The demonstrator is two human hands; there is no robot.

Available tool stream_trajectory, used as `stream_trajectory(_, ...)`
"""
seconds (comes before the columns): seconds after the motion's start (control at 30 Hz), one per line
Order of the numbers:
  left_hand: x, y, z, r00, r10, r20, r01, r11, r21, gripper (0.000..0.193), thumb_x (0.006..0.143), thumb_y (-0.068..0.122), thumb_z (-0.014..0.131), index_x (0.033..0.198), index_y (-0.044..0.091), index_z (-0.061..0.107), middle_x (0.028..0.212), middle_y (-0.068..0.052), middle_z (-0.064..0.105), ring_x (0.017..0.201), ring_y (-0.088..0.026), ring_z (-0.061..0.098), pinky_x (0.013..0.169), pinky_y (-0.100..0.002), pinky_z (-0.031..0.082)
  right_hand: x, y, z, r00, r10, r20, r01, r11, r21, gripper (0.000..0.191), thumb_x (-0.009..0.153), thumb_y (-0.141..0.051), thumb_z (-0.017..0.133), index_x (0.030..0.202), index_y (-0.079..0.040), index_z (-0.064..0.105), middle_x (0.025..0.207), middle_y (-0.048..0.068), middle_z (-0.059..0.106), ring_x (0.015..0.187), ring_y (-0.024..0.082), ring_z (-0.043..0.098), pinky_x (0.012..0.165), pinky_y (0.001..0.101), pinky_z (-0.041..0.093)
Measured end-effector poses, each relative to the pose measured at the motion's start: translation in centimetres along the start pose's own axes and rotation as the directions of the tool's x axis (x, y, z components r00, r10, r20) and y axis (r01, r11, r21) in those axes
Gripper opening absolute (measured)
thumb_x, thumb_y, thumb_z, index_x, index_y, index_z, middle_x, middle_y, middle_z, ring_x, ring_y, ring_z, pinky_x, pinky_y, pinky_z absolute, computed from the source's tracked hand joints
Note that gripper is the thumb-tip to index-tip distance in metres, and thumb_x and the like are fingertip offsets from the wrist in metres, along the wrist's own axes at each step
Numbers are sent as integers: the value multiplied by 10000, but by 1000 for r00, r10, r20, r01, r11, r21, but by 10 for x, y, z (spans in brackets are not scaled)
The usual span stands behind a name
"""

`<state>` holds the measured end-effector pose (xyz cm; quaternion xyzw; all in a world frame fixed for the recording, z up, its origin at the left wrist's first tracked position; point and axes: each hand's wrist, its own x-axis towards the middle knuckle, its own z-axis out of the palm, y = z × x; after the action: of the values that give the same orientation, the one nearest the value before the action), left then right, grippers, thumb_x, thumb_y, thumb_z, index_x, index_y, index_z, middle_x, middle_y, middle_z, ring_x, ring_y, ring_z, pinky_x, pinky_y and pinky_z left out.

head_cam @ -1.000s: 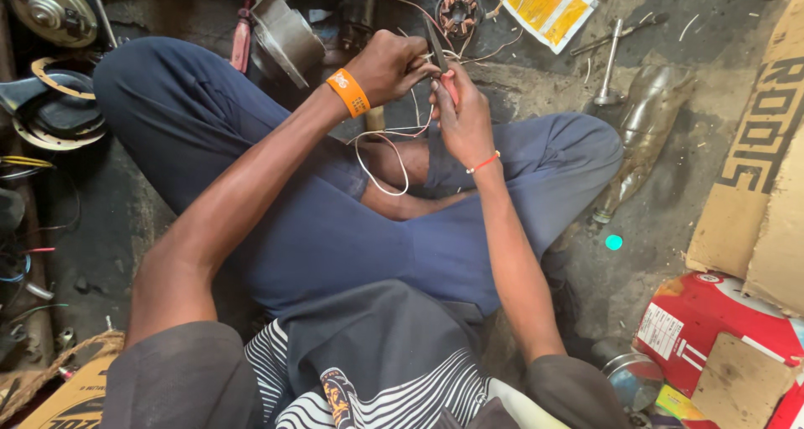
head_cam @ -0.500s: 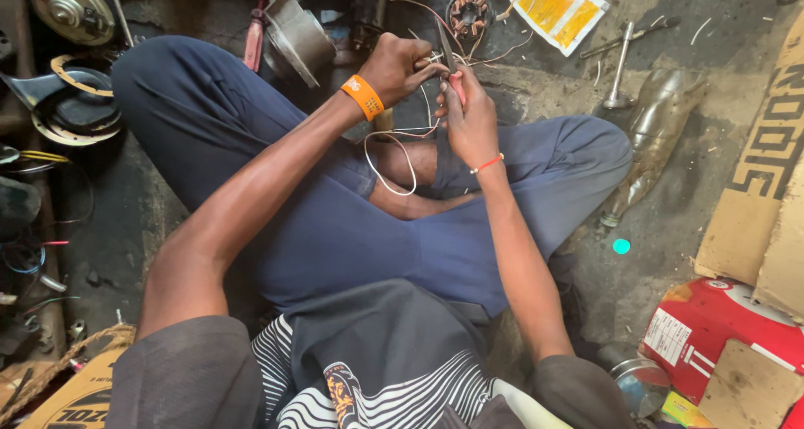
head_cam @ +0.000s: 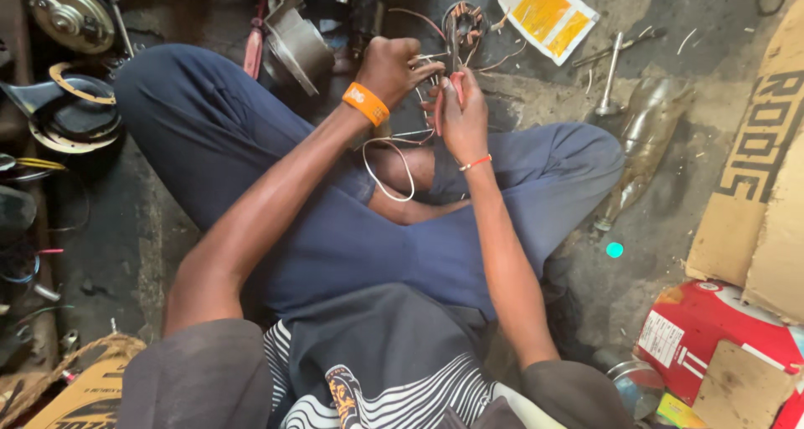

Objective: The person sits cross-legged on the floor and uses pliers to strip insulation from white and copper wires. They repeatedly twist and cut the wires while handling a small motor component nearby.

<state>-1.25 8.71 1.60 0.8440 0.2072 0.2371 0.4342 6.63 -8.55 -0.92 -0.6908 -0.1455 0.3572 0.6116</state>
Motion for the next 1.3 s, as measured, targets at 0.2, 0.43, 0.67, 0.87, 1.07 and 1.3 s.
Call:
stream_trajectory(0.2, -2, -19, -49, 991, 12, -131, 22, 968, 251, 501, 767, 383, 933, 651, 16, 611, 630, -195, 630, 582, -388, 641, 543, -454, 484, 19, -28, -91, 953, -44, -299, 158, 916, 369, 300, 1023, -255, 546, 1260, -76, 504, 1008, 96, 682, 879, 274, 753, 687, 419, 687)
stream_trajectory(0.43, -6, -22, -29, 957, -288, 42, 291, 954, -74, 250, 939, 205, 709, 855, 0, 594, 700, -178, 631, 643, -321, 650, 601, -429, 487, -3, -35, -57, 949, 67, 307, -115, 983, 141, 289, 1083, -236, 537, 1295, -43, 498, 1233, 162, 686, 1028, 232, 747, 768, 348, 630)
stream_trajectory(0.67, -4, -22, -24, 988, -80, 130, 103, 978, -182, 201, 1030, 130, 546, 933, 6, 671, 777, -149, 690, 725, -272, 701, 660, -400, 523, -13, -45, -12, 877, -37, 478, 60, 998, -33, 384, 1078, -15, 469, 1461, 15, 462, 1178, 84, 649, 788, 106, 587, 705, 259, 513)
stream_trajectory(0.87, -6, -11, -29, 940, -74, 334, 142, 973, -184, 173, 987, 90, 568, 951, -14, 702, 771, -138, 718, 688, -229, 718, 661, -372, 547, -17, -47, -4, 905, -107, 412, 150, 986, -75, 425, 1079, 6, 485, 1503, -2, 464, 1148, 41, 653, 807, 67, 556, 697, 228, 488)
stream_trajectory(1.07, -7, 12, -29, 953, -182, 244, 241, 939, -244, 169, 1003, 74, 559, 992, -13, 703, 771, -88, 739, 622, -129, 704, 572, -336, 545, -14, -29, 1, 955, -111, 275, 172, 963, -209, 334, 1104, -94, 520, 1435, -49, 519, 953, 8, 627, 756, 71, 610, 657, 229, 555)
stream_trajectory(1.3, 0, 8, -44, 813, -222, 538, 407, 878, -253, 212, 995, 159, 613, 1086, 49, 770, 864, -52, 785, 625, -123, 655, 562, -326, 513, 11, -21, -17, 999, 48, -11, -45, 974, 221, 174, 1111, -212, 538, 1147, -42, 524, 907, 43, 639, 718, 128, 675, 592, 311, 628)
